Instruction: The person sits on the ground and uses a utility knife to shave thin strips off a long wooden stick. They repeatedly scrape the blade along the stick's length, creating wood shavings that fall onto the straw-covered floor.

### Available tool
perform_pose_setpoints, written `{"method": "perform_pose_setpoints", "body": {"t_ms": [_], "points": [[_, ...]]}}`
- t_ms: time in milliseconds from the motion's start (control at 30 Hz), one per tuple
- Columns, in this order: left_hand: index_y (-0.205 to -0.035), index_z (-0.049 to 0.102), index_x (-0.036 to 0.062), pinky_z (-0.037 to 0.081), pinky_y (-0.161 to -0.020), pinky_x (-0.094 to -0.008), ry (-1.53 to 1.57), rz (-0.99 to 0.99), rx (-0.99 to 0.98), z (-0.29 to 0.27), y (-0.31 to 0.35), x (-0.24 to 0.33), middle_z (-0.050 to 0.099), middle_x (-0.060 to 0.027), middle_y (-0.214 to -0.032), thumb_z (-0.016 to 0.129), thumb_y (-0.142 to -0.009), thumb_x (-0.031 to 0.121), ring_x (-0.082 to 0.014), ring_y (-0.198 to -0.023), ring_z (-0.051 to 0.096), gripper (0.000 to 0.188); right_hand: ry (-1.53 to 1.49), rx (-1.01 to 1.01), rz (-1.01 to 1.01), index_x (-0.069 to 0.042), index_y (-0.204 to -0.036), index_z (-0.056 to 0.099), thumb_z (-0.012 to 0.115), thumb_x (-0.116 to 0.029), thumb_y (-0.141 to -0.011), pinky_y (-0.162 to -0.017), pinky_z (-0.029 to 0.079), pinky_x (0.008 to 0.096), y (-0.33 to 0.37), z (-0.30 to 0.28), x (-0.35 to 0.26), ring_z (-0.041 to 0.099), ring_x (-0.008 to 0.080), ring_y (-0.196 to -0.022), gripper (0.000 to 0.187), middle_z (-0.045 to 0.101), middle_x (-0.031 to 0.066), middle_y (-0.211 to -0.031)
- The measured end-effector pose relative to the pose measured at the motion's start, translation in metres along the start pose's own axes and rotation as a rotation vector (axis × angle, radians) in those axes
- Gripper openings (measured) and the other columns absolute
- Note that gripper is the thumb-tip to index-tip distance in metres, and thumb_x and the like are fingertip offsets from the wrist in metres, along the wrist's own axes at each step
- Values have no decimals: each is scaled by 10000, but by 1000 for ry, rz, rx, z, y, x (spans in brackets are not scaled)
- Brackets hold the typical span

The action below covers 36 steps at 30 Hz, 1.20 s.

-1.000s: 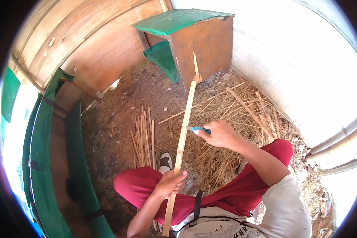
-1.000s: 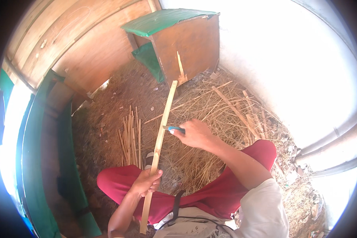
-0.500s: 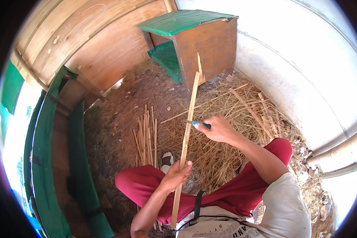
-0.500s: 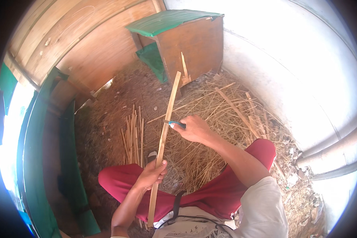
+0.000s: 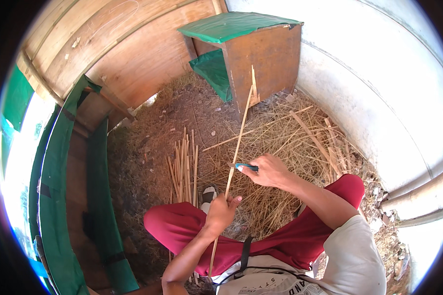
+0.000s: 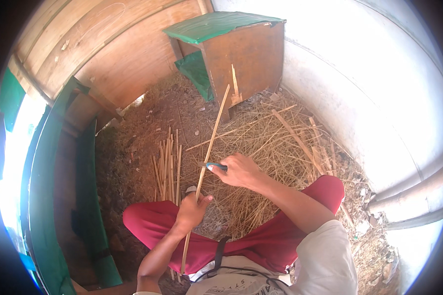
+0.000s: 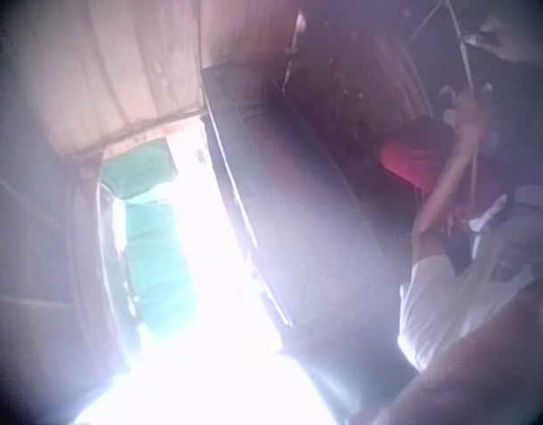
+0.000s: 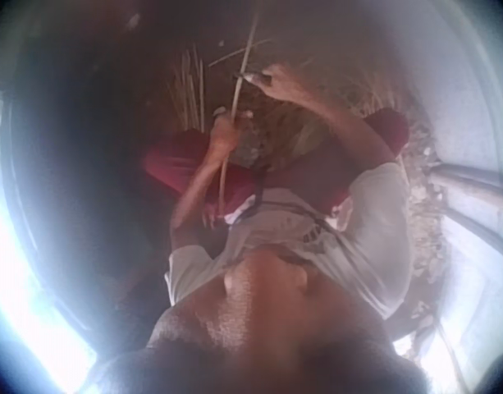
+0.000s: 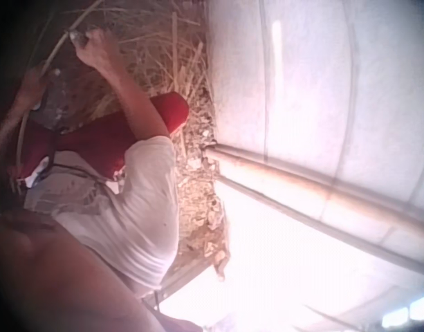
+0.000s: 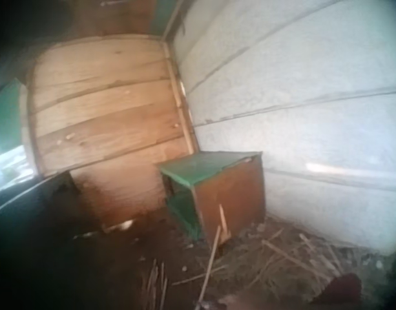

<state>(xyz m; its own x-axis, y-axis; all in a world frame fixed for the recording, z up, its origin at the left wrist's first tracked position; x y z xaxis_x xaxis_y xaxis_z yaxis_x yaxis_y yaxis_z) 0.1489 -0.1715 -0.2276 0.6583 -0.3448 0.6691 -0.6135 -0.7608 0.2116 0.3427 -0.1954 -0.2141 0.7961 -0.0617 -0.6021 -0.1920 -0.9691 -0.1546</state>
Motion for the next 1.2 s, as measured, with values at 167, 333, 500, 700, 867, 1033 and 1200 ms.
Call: {"method": "perform_pose_setpoints", "body": {"t_ms": [167,333,500,700,867,1033,1200], "points": [[-861,550,-38,470,-594,-445,-87,-21,63,-3,8,-8,591,-223,-663,717,-892,318,-389,-628,616,394,109,77,-37,-101,-806,761,508,-624,-931,-440,472,423,-2,5,-1,561,287,-409,594,562,136,-474],[-864,548,-32,477,-602,-439,-88,-32,45,-8,16,-13,596,-222,-677,714,-894,312,-387,-638,624,383,165,-24,-2,-103,-901,766,479,-599,-959,-403,457,370,-8,20,1,515,225,-381,576,559,93,-492],[-902,565,-50,500,-653,-479,-59,-181,-185,6,61,-13,635,-272,-751,687,-916,281,-436,-772,665,354,119,-90,327,-84,-910,744,392,-599,-994,-396,442,324,-31,4,71,471,175,-420,630,460,22,-507],[-873,557,-26,488,-636,-451,-57,-183,-191,11,85,-35,610,-221,-689,681,-916,282,-414,-690,635,334,294,-84,354,-88,-804,696,373,-621,-991,-440,472,340,-32,15,89,524,159,-528,651,513,39,-610],[-825,534,-1,475,-634,-451,-109,-326,-330,8,117,-45,590,-206,-669,693,-904,312,-392,-656,606,360,288,-194,530,-61,-845,675,399,-574,-1003,-470,466,355,-29,19,141,539,163,-562,604,516,41,-636],[-796,525,23,464,-600,-429,-164,-392,-475,11,167,-78,565,-177,-644,713,-885,373,-333,-595,568,407,322,154,811,26,-996,673,520,-514,-969,-710,571,455,18,-15,257,699,316,-815,562,693,196,-865],[-821,545,24,475,-585,-405,-132,-406,-267,-9,152,-92,579,-141,-653,737,-867,397,-292,-597,602,422,422,99,723,32,-921,687,529,-498,-965,-724,565,468,18,-13,238,701,333,-804,554,691,191,-841]]}}
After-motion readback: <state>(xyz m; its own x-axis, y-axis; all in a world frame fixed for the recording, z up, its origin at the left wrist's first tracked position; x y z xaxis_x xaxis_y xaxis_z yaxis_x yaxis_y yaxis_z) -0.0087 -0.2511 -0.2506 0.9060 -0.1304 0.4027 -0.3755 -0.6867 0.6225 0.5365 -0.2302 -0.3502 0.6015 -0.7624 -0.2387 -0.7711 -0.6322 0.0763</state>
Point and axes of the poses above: each hand's wrist, its own y-axis away from the middle knuckle, its own z-axis out of the palm, x = y × z, the point moved 7 cm from there along -y, towards the middle knuckle
